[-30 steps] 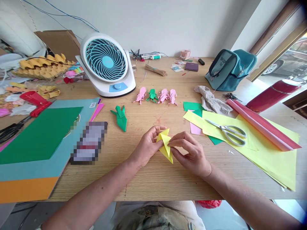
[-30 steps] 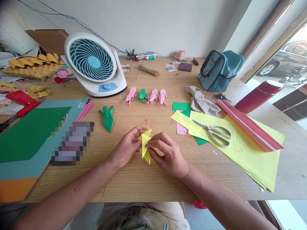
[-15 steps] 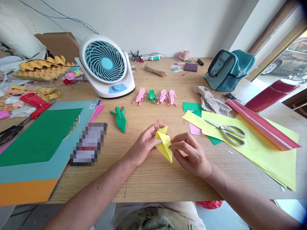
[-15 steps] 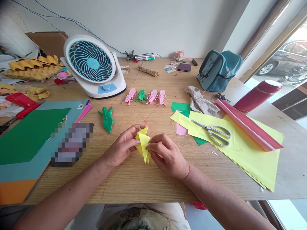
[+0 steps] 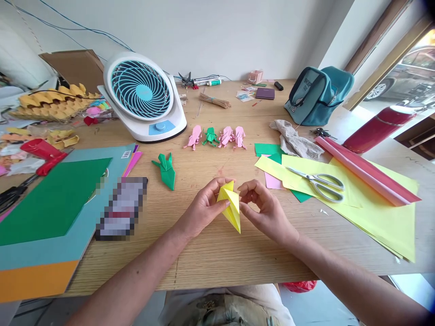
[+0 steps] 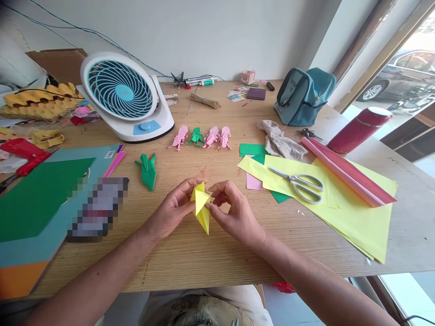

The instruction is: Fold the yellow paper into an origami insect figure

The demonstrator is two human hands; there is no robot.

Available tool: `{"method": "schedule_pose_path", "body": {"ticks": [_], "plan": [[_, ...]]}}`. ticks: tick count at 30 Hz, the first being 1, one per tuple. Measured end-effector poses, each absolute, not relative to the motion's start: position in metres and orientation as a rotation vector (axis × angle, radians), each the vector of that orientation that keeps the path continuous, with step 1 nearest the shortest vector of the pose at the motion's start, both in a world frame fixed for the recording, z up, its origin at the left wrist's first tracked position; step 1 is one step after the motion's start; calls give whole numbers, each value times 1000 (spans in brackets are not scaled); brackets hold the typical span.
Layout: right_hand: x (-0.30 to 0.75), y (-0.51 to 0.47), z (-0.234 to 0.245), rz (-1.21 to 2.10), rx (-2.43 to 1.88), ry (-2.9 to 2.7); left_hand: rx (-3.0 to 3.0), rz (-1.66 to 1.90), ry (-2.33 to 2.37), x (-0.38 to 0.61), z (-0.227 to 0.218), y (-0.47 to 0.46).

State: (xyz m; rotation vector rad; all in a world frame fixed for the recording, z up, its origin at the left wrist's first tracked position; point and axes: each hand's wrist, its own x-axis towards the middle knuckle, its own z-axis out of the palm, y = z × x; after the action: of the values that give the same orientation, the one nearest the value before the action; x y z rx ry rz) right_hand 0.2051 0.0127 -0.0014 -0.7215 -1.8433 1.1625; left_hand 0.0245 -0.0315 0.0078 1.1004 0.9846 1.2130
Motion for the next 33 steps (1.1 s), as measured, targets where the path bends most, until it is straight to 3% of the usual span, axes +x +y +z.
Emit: {"method": "schedule_pose_path", "body": {"ticks": [6, 26, 33], "plan": [[200, 13, -3, 1524, -704, -1620, 1354, 1183, 1042, 24, 4, -35], [200, 11, 3, 1565, -818, -1494, 1455, 1191, 1123, 29, 13, -41], [198, 13, -3, 1673, -838, -1449, 1160, 1181, 1092, 32, 10, -38]]}}
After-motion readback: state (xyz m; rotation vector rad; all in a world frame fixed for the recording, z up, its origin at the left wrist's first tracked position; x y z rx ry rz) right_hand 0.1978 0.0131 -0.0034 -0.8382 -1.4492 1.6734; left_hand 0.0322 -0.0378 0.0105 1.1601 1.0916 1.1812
